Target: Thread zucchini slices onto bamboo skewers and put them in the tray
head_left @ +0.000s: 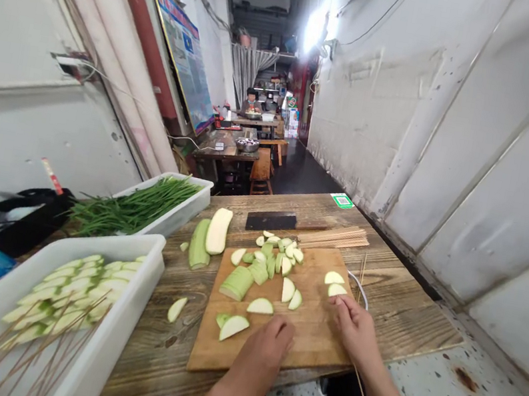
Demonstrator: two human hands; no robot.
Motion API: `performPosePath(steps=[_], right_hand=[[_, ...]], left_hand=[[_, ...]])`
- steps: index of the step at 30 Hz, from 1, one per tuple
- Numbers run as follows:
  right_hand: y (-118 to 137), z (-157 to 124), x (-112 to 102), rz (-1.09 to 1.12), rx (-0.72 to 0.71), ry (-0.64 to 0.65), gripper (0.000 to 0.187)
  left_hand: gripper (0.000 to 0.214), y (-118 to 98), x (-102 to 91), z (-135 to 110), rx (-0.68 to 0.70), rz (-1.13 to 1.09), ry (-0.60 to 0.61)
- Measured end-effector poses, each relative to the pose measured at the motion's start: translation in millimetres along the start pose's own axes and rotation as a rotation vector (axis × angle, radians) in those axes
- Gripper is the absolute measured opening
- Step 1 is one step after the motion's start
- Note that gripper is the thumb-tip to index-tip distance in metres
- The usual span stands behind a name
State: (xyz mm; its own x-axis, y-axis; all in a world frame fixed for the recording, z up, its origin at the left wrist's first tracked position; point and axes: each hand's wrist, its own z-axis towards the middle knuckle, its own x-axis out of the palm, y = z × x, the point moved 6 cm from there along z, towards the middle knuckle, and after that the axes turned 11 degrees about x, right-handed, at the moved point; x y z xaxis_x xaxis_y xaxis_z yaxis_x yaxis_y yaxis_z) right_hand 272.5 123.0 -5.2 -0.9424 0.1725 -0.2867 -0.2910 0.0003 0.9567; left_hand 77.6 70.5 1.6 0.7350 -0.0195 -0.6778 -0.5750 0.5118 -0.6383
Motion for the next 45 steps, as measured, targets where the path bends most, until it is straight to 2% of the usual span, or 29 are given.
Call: performPosePath(steps=[2,4,5,7,8,9,11,13,15,17,19,22,26,29,31,32,34,37,39,41,43,45], right_hand=[[0,-3,-1,-0.016,-0.018,-0.013,0.034],[3,-5,-1,-0.028,-0.034,-0.023,0.033],[4,-6,-1,-0.033,-0.042,-0.027,0.032],[8,-7,-1,-0.043,-0.058,-0.037,0.029],[10,-8,-1,-0.048,-0.064,-0.041,0.029],[12,-9,-1,-0.052,-0.07,-0.046,0.028],[15,-11,-1,-0.057,-0.08,-0.055,0.028],[17,-13,-2,-0.059,-0.087,-0.067,0.028],[18,-15,-2,-0.058,-0.094,-0.076,0.028],[19,-16,-3,-0.054,-0.1,-0.078,0.028],[19,-16,-2,-0.047,-0.106,-0.077,0.028],[20,-16,-1,-0.041,-0.113,-0.076,0.027],[17,-15,0,-0.039,-0.119,-0.074,0.027],[16,-13,0,-0.039,-0.121,-0.073,0.026],[18,-13,-1,-0.037,-0.125,-0.066,0.026],[20,-14,-1,-0.036,-0.129,-0.058,0.027],[26,-22,0,-0.033,-0.14,-0.029,0.028],[40,-47,10,-0.043,-0.174,0.058,0.027],[48,-67,22,-0.064,-0.191,0.167,0.025],[53,-84,33,-0.094,-0.189,0.246,0.024],[54,-94,40,-0.129,-0.193,0.258,0.025],[54,-99,43,-0.166,-0.209,0.242,0.026]], left_hand=[[0.018,9,-35.5,-4,-0.053,0.014,-0.165],[0.025,21,-78.1,-8,-0.137,0.208,-0.229],[0.025,28,-100.2,-10,-0.234,0.389,-0.229],[0.029,39,-130.0,-6,-0.372,0.653,-0.092],[0.031,40,-141.0,-1,-0.399,0.748,-0.086],[0.032,37,-145.3,7,-0.368,0.793,-0.089],[0.03,26,-137.2,32,-0.225,0.763,-0.136],[0.027,14,-111.5,60,-0.092,0.658,-0.139],[0.027,8,-79.6,85,-0.073,0.657,-0.06],[0.029,4,-51.4,104,-0.066,0.755,0.032],[0.031,2,-33.0,117,-0.05,0.861,0.087],[0.03,6,-22.0,124,-0.055,0.938,0.129],[0.025,14,-23.6,124,-0.06,0.9,0.144],[0.028,19,-32.6,118,-0.066,0.77,0.053],[0.027,23,-42.8,110,-0.093,0.58,-0.092],[0.026,27,-47.7,105,-0.137,0.422,-0.17],[0.025,39,-50.1,91,-0.276,-0.043,-0.285],[0.024,45,-37.7,72,-0.471,-0.734,-0.308],[0.023,40,-32.6,64,-0.535,-1.019,-0.315],[0.022,33,-29.4,58,-0.575,-1.193,-0.313],[0.02,28,-25.7,54,-0.624,-1.294,-0.314],[0.013,26,-22.5,49,-0.7,-1.345,-0.371]])
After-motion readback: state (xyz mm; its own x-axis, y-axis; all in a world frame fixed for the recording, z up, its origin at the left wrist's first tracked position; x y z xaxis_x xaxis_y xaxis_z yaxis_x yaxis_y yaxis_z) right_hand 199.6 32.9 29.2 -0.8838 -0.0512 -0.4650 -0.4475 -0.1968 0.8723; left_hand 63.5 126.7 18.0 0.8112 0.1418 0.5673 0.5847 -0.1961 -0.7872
